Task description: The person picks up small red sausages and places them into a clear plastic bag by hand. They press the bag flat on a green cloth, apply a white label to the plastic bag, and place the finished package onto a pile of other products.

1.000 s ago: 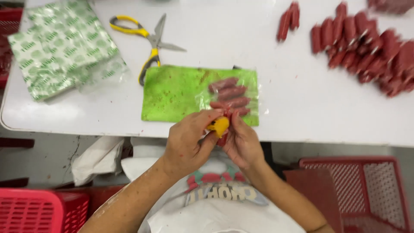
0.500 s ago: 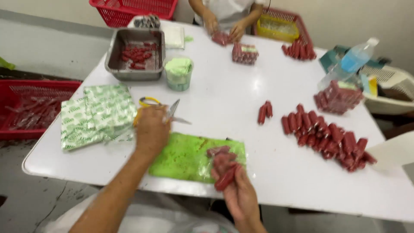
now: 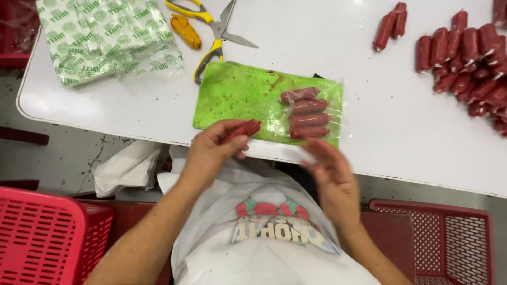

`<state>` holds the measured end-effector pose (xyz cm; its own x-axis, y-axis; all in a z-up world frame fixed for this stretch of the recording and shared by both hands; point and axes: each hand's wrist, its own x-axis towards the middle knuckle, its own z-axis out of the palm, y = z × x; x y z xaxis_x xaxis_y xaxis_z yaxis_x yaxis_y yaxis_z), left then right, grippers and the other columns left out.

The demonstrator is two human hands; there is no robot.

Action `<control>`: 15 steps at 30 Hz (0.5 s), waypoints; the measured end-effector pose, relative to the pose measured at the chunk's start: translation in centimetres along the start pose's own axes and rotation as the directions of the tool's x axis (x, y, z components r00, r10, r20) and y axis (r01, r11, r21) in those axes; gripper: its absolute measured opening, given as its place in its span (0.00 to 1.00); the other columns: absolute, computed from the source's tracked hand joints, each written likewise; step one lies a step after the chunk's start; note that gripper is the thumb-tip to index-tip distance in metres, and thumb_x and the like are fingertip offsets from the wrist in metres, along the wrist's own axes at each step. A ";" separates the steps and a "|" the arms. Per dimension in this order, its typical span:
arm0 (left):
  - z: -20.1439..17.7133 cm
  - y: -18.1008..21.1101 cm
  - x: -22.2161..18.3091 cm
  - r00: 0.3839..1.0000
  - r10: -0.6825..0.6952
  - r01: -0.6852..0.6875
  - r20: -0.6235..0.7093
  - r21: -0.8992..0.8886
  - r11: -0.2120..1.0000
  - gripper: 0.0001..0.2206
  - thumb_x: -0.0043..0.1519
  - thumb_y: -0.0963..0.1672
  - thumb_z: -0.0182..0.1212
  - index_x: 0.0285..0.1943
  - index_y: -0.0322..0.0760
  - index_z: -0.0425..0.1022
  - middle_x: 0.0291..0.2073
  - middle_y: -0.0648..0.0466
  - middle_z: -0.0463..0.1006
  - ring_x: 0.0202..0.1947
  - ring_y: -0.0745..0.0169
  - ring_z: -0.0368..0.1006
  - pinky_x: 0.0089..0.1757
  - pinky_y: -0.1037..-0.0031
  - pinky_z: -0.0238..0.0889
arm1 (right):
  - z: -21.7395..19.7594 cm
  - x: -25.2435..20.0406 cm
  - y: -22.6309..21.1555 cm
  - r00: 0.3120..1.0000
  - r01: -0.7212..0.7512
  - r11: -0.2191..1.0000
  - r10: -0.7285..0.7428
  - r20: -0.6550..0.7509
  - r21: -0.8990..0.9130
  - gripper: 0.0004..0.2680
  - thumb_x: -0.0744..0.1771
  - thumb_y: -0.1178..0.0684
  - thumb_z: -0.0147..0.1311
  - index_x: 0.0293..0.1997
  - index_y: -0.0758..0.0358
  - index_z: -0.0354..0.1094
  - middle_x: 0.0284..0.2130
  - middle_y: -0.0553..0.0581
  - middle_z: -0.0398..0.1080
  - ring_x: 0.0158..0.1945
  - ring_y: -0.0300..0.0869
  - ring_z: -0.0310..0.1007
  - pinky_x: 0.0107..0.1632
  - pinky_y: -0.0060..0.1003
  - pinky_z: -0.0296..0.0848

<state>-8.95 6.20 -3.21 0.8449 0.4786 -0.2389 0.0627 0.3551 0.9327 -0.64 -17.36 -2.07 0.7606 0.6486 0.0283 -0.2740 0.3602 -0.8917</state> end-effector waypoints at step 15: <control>3.2 0.0 5.5 0.862 0.325 -0.502 0.390 0.750 0.431 0.14 0.56 0.44 0.72 0.51 0.40 0.81 0.32 0.48 0.81 0.41 0.50 0.76 0.44 0.65 0.72 | -7.5 6.9 0.3 0.982 -0.006 0.372 -0.173 -0.075 -0.928 0.18 0.72 0.49 0.45 0.73 0.47 0.55 0.67 0.52 0.61 0.76 0.50 0.45 0.72 0.62 0.29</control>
<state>-2.58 6.22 -3.69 0.9554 0.2150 0.2026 0.0014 -0.6892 0.7246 8.97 -17.82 -5.58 0.8387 0.5240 0.1483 0.4404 -0.4922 -0.7509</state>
